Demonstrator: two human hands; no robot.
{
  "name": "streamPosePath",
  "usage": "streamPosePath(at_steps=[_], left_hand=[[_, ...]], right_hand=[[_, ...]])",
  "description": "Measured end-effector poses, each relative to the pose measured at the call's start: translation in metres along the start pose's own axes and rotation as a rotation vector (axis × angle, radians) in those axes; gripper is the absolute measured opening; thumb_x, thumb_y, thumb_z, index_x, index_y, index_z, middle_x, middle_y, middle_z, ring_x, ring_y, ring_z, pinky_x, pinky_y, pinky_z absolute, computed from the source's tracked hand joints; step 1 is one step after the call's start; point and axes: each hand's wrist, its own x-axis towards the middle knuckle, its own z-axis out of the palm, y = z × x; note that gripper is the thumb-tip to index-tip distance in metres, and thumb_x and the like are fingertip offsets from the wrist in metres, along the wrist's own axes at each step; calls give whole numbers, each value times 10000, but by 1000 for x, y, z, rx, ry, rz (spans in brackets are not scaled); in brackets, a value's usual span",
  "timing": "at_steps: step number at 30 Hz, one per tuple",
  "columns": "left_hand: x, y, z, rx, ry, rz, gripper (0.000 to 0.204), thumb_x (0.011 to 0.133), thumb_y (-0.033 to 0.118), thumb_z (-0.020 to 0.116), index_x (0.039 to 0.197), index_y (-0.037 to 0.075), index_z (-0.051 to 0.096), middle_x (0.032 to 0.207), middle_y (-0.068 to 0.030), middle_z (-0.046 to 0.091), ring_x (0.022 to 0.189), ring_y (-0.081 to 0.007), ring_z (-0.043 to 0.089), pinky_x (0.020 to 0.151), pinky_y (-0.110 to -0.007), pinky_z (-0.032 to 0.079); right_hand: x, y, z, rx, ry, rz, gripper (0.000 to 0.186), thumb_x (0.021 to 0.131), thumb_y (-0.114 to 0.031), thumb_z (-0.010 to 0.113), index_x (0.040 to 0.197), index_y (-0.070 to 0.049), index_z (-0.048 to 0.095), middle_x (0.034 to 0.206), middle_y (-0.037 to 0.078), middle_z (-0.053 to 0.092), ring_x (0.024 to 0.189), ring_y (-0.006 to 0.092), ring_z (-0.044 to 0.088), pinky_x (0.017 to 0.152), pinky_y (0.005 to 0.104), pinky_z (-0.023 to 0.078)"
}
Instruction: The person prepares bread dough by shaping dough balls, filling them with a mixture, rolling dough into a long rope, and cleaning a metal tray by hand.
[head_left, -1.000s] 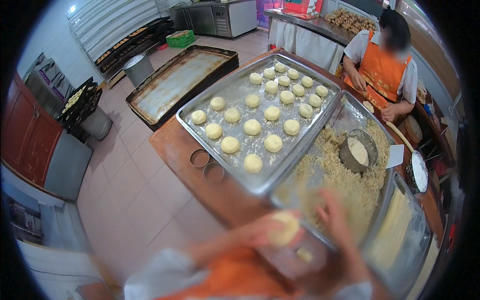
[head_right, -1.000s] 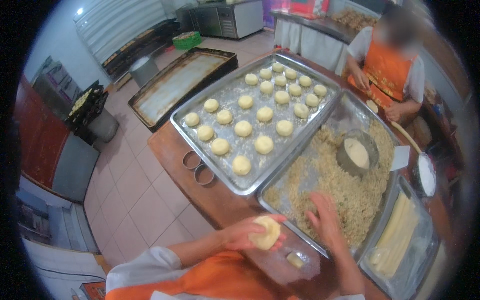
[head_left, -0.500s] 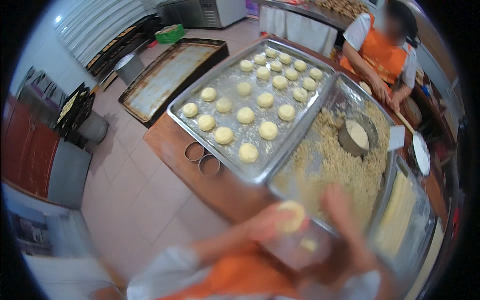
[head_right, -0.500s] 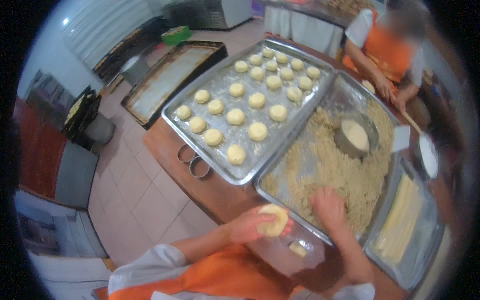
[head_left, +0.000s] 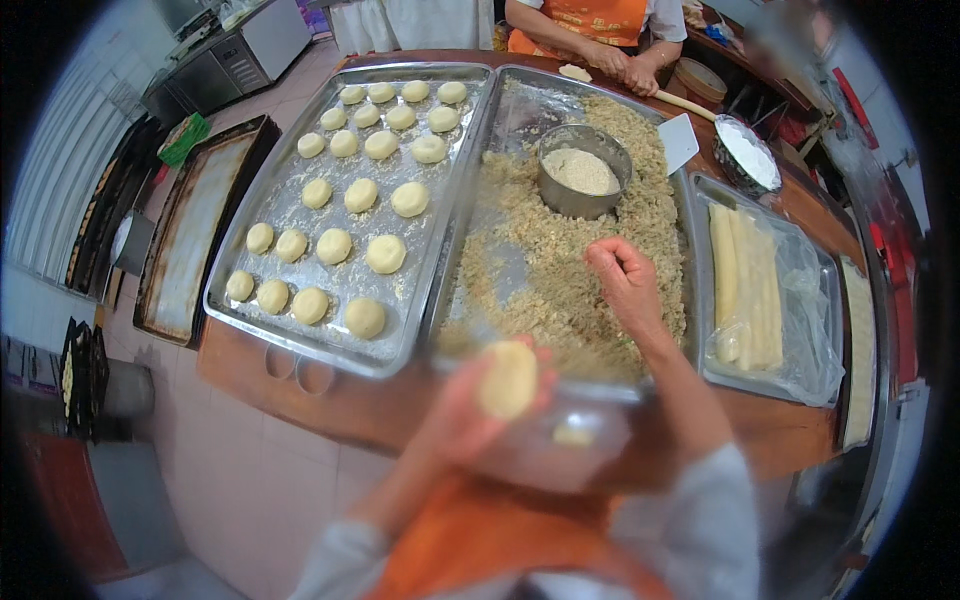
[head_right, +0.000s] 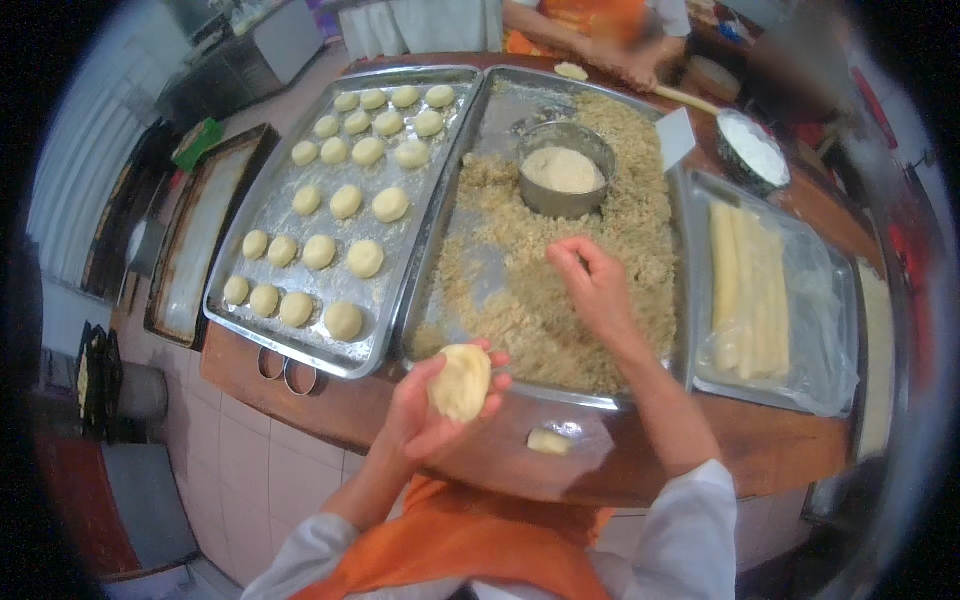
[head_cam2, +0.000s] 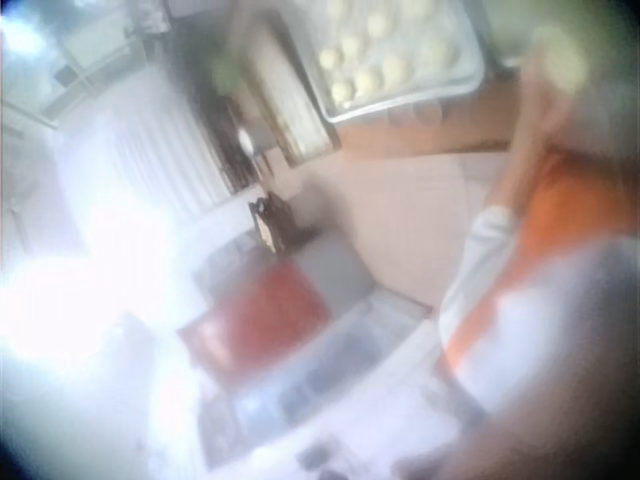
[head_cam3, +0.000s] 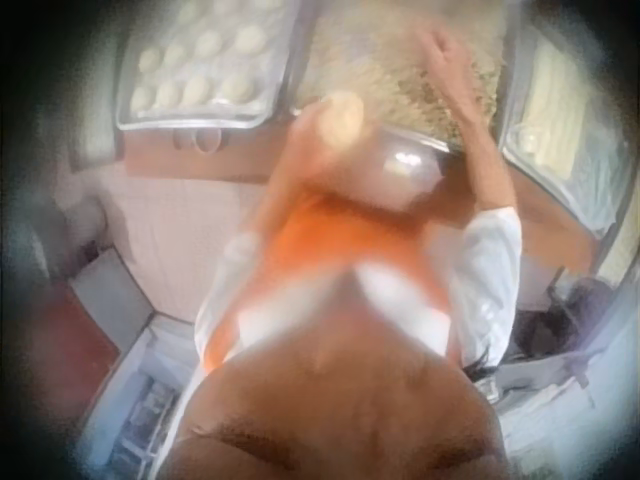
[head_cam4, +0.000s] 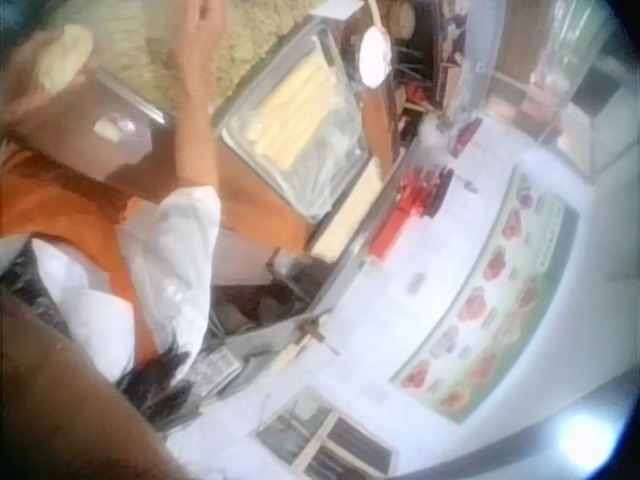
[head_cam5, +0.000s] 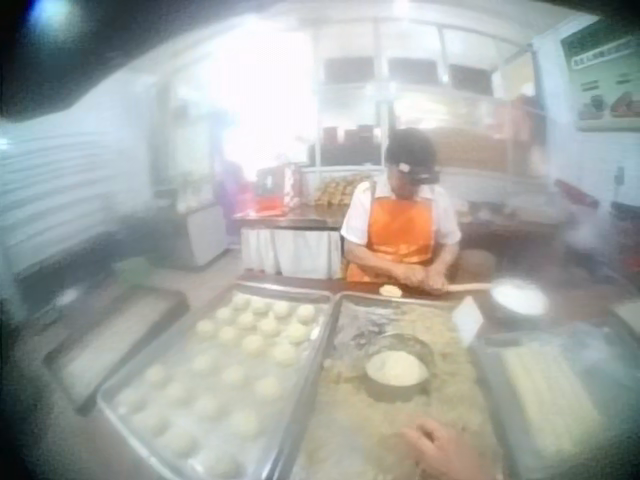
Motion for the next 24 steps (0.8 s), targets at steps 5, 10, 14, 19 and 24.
streamPosePath(at_steps=[5, 10, 14, 19, 24], left_hand=[[15, 6, 8, -103, -19, -34, 509, 841, 343, 494, 1243, 46, 401, 1243, -167, 447, 1098, -304, 481, 899, -437, 424], [38, 17, 22, -156, -156, 64, 536, 858, 405, 471, 1267, 68, 389, 1278, -158, 424, 1144, -291, 449, 931, -444, 390], [63, 24, 16, -257, -230, 204, 418, 903, 319, 426, 1256, 96, 412, 1223, -126, 484, 1122, -254, 464, 945, -427, 366], [102, 13, 1, 38, 95, 357, 307, 909, 311, 431, 1116, 101, 517, 1160, -69, 538, 1107, -200, 478, 939, -337, 378], [110, -20, 18, 336, 205, 553, 374, 937, 331, 354, 1191, 76, 456, 1224, -93, 476, 1172, -195, 405, 988, -328, 314]], right_hand=[[5, 16, -5, 91, -52, 106, 341, 889, -285, 500, 649, -45, 541, 633, -25, 494, 571, 58, 405, 515, 211, 331], [2, -3, -3, 471, -145, 547, 250, 912, -277, 471, 922, -31, 517, 744, 16, 487, 613, 101, 465, 597, 237, 399], [-17, -15, 1, 652, -131, 481, 353, 881, -158, 510, 1202, -33, 436, 969, 43, 521, 825, 143, 532, 772, 288, 460], [-39, -15, -9, -127, -222, 13, 431, 811, -49, 551, 1226, -3, 441, 1163, 153, 541, 1018, 249, 561, 867, 341, 450], [-51, -12, 13, -342, -174, -319, 376, 779, -6, 558, 1153, -27, 521, 1137, 193, 536, 1039, 321, 537, 884, 351, 438]])
